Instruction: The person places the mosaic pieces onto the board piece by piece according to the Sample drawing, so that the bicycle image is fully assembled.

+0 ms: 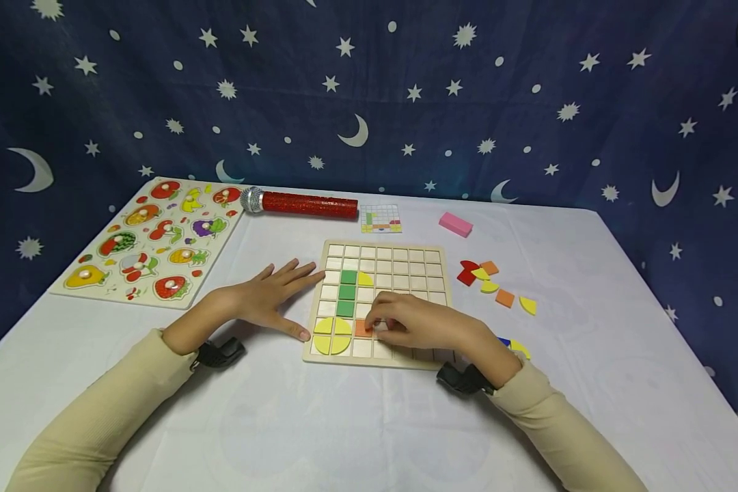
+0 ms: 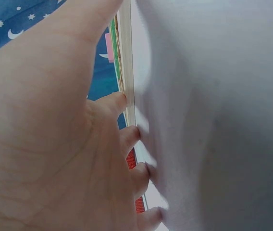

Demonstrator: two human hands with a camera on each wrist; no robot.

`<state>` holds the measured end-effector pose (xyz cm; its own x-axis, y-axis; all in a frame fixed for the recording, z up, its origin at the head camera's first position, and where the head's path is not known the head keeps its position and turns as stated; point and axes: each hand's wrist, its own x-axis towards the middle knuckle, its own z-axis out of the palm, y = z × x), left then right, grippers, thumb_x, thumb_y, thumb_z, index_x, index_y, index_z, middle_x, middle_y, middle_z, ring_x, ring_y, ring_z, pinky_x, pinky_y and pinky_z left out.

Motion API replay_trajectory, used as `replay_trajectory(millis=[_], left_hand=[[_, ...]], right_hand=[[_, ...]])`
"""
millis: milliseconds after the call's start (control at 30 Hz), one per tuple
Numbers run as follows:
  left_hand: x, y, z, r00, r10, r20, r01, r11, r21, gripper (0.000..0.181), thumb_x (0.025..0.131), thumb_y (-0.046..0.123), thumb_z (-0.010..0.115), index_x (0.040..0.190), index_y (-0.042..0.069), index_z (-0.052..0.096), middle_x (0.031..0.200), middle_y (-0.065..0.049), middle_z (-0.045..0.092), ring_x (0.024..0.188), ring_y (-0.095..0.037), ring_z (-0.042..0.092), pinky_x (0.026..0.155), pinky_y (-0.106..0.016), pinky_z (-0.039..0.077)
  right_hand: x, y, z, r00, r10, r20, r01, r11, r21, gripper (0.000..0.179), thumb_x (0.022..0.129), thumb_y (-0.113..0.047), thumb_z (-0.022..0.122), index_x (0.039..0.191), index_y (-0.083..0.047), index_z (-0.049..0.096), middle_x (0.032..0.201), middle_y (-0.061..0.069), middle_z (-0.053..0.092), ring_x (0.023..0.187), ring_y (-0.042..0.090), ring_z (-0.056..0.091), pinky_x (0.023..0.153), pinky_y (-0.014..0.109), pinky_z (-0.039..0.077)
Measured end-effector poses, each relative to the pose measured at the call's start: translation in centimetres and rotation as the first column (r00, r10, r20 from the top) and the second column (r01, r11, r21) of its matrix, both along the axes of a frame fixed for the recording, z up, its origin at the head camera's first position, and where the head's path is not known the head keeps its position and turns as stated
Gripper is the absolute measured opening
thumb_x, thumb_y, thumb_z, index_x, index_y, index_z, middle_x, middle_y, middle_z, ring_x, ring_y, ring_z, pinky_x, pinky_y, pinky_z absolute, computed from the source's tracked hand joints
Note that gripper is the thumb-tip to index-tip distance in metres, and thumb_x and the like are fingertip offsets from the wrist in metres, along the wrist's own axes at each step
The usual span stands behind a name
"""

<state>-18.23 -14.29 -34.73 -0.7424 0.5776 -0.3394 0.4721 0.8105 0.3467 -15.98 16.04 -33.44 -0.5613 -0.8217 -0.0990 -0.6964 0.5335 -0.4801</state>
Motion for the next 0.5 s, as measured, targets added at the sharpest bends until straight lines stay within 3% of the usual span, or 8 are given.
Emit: replay_trajectory(millis=[300,500], left_hand=[[0.2,0.1,0.3,1.000,0.004,-0.003,-0.004,1.000,-0.001,0.112,0.075,0.066,0.071,0.159,0.025,0.010,0.165,-0.006,0.001,0.150,-0.032,-0.007,0.117,-0.059,-0.003],[0.1,0.1,0.2,1.000,0.008,-0.007,-0.008,1.000,-0.009,0.111,0.075,0.067,0.071,0.159,0.025,0.010,0.165,-0.006,0.001,0.150,-0.032,-0.007,0.117,-0.059,-0.003]], right_hand=[[-0.3,3.0,1.0,0.997,-0.059,0.046,0.059,0.998,0.003,0.015,0.092,-0.022,0.069,0.107,-0.018,0.072,0.094,-0.012,0.058,0.081,0.007,0.053,0.073,0.024,0.050],[-0.9,5.1,1.6,0.997,-0.077,0.026,0.077,0.996,-0.036,0.013,0.091,-0.015,0.070,0.103,-0.015,0.071,0.095,-0.010,0.060,0.081,0.006,0.054,0.071,0.024,0.051]])
